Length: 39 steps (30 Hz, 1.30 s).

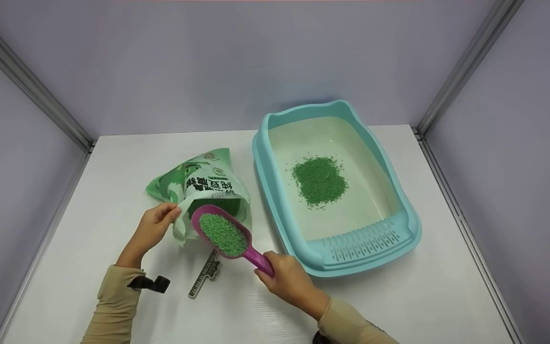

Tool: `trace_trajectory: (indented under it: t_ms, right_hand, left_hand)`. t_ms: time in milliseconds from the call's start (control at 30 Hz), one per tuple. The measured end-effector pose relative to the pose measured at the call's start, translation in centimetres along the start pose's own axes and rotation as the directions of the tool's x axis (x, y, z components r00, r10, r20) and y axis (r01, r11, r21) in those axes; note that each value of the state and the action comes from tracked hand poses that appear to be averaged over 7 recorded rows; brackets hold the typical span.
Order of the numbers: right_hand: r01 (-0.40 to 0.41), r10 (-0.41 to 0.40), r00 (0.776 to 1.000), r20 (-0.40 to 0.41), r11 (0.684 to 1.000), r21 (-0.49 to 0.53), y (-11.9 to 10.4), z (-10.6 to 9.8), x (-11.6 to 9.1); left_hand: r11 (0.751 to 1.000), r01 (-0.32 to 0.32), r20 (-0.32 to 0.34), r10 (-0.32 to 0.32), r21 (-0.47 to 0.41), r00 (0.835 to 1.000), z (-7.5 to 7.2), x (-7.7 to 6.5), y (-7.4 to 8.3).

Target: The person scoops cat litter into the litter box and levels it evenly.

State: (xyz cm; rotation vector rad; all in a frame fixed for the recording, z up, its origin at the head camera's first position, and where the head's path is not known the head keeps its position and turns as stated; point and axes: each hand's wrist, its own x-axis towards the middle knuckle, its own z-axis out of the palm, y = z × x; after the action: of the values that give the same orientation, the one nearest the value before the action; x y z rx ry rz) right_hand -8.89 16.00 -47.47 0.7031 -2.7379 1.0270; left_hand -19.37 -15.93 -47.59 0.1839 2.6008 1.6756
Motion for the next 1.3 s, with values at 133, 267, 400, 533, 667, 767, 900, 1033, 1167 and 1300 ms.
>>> trace_trajectory:
  t_ms: [133,267,400,533,667,767,900,1033,1167,1300]
  right_hand:
    - [0.020,-0.020,1.000,-0.011,1.000,-0.007,-0.1,-0.4,0.1]
    - [0.020,-0.020,1.000,-0.013,1.000,-0.006,-0.3,-0.9,0.2]
    - [0.003,-0.003,1.000,-0.005,1.000,0.006,-0.5,-1.5,0.3]
    - [-0.033,0.033,0.999,0.012,0.999,0.012,-0.8,-2.0,0.4]
    - [-0.058,0.058,0.998,0.025,0.998,0.014,-0.9,-2.3,0.5]
    - [-0.062,0.062,0.998,0.029,0.998,0.009,-1.0,-2.5,0.6]
    - [-0.061,0.061,0.997,0.039,0.998,0.003,-1.2,-2.8,0.8]
    - [-0.080,0.080,0.996,0.045,0.997,0.000,-1.4,-3.2,1.0]
    - [-0.108,0.108,0.993,0.040,0.994,-0.014,-1.7,-3.8,1.2]
    - [-0.117,0.119,0.992,0.037,0.992,-0.036,-1.6,-4.4,1.4]
  left_hand:
    - [1.000,-0.004,-0.003,0.004,-0.007,1.000,0.1,0.1,-0.1]
    - [1.000,0.007,0.000,-0.007,-0.009,1.000,0.1,0.0,0.0]
    - [1.000,0.019,0.005,-0.019,-0.001,1.000,0.0,-0.1,0.0]
    - [1.000,0.013,0.001,-0.013,0.010,1.000,0.1,-0.1,0.0]
    - [1.000,0.005,-0.007,-0.005,0.005,1.000,0.1,0.0,-0.2]
    - [1.000,0.007,-0.004,-0.007,0.001,1.000,0.1,0.0,-0.2]
    - [1.000,0.013,0.000,-0.013,0.002,1.000,0.0,0.0,-0.1]
    - [1.000,0.016,0.003,-0.016,-0.002,1.000,0.0,0.0,-0.1]
    - [1.000,0.015,-0.004,-0.015,-0.014,1.000,0.1,0.0,-0.2]
    - [1.000,0.014,-0.011,-0.014,-0.016,1.000,0.1,0.0,-0.2]
